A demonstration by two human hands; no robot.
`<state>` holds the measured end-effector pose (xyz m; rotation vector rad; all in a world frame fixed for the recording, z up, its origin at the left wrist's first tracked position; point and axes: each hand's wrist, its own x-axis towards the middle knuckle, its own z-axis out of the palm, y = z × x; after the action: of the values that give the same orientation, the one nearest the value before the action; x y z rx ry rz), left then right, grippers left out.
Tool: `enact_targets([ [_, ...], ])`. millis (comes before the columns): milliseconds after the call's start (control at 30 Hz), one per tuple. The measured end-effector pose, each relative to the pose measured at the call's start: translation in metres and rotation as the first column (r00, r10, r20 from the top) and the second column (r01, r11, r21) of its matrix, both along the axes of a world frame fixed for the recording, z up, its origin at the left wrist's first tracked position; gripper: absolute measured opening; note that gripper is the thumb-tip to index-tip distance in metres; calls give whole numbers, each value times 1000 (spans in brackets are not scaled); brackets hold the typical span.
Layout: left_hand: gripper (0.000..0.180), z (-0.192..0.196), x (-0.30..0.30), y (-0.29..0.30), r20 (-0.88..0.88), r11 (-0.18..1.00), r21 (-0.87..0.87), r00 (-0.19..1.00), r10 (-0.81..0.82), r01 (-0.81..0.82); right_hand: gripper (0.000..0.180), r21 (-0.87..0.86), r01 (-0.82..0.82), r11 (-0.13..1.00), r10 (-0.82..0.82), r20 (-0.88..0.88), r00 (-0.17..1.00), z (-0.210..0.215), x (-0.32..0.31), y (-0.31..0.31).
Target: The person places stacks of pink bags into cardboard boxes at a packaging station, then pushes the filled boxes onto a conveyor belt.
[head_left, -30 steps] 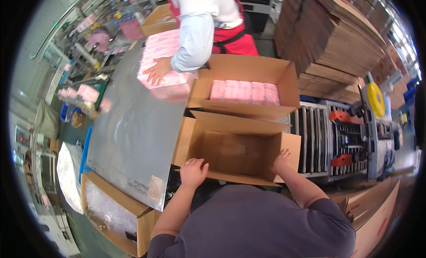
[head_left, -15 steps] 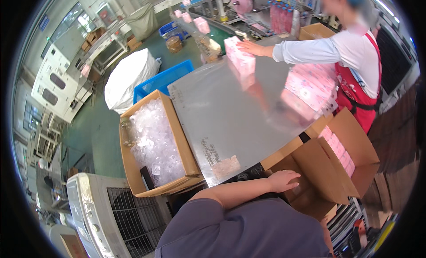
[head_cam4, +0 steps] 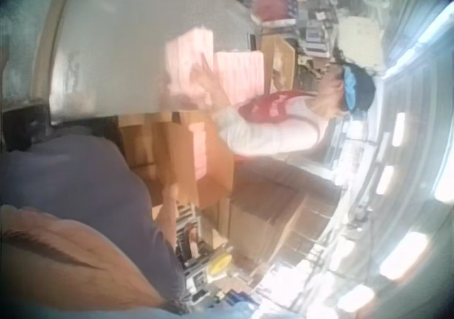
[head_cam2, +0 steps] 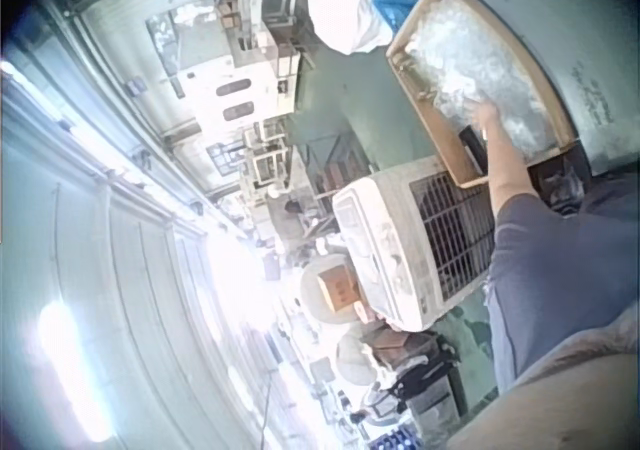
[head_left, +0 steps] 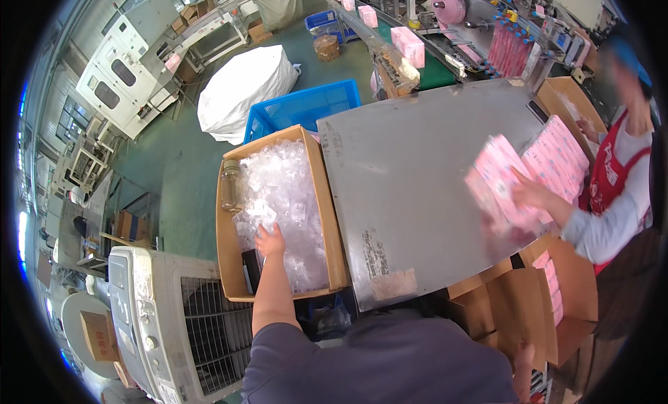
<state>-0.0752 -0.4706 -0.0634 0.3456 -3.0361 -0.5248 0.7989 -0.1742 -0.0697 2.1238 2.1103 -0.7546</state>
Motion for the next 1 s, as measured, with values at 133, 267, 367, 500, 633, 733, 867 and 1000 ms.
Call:
enact_targets([
  [133,84,-67,2,-32,494,898,86,765,-414,431,34,123,-282,952,289,-45,956,36,-106,28],
  [267,88,32,-8,17,747,735,24,477,-464,677,32,86,-273,958,284,-160,945,63,-172,29],
  [367,77,98,-50,57,661,709,-153,605,-444,688,34,77,-295,952,304,-164,939,56,-185,37],
  [500,48,99,-130,112,197,804,-147,813,-547,576,33,72,-279,957,289,-239,927,75,-218,32],
  [633,53,83,-169,163,26,709,-226,732,-681,668,31,92,-350,932,362,-269,892,96,-250,22],
  [733,54,67,-173,186,392,716,-148,705,-591,682,29,-59,-379,924,339,-332,880,118,-277,16],
  [867,53,15,-167,160,439,532,-180,552,-709,827,27,-31,-450,892,416,-330,847,125,-292,19],
  [1000,54,-17,-122,101,303,458,-54,451,-839,887,26,-20,-457,889,421,-355,835,112,-297,18],
])
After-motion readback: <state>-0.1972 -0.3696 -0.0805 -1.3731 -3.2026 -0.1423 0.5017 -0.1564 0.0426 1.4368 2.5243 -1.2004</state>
